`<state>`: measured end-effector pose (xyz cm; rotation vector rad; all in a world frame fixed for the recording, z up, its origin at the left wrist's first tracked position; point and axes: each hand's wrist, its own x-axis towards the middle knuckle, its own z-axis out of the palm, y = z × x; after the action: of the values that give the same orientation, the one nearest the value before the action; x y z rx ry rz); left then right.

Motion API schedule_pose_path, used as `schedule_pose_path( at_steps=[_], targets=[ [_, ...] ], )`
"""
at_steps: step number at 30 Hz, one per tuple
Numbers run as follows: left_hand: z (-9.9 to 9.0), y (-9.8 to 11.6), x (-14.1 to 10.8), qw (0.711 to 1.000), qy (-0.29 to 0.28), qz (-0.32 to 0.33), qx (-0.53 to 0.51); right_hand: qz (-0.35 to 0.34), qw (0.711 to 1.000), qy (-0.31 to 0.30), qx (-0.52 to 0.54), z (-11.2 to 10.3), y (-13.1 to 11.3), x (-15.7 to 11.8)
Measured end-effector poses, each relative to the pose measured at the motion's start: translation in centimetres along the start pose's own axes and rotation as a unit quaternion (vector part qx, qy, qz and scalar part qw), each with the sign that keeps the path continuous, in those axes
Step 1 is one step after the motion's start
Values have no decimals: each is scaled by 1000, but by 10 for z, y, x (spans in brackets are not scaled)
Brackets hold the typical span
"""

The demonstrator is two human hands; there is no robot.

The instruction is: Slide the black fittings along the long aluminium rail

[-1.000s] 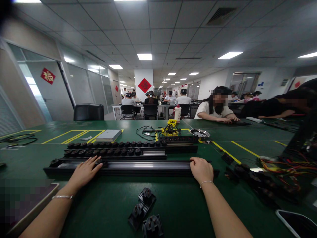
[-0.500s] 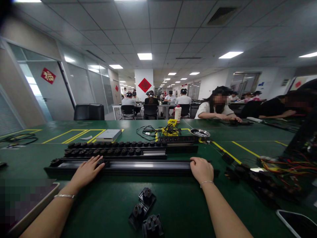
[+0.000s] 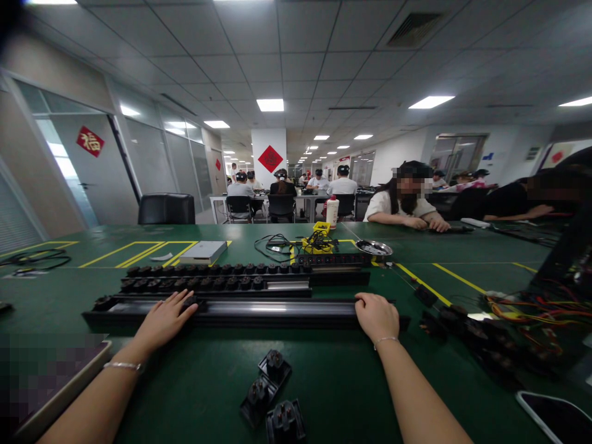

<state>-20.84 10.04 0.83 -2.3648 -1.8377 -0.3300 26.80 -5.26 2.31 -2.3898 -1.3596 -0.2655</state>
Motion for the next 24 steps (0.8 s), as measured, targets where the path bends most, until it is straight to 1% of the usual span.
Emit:
schedule_pose_path(
  at_steps=[7,14,20,24],
  targets=[
    [-1,3,-1,1000,-6,28,11,-4,1000,2,-4,1,1,0],
    [2,4,0,999,1,41,14,3,1000,13,-2,3,1,0],
    [0,7,0,1000,-6,25,-6,2,1000,10,-1,2,1,0],
    [-2,12,-1,999,-15,31,-8,2,1000,5,-2,1,0,0]
  ],
)
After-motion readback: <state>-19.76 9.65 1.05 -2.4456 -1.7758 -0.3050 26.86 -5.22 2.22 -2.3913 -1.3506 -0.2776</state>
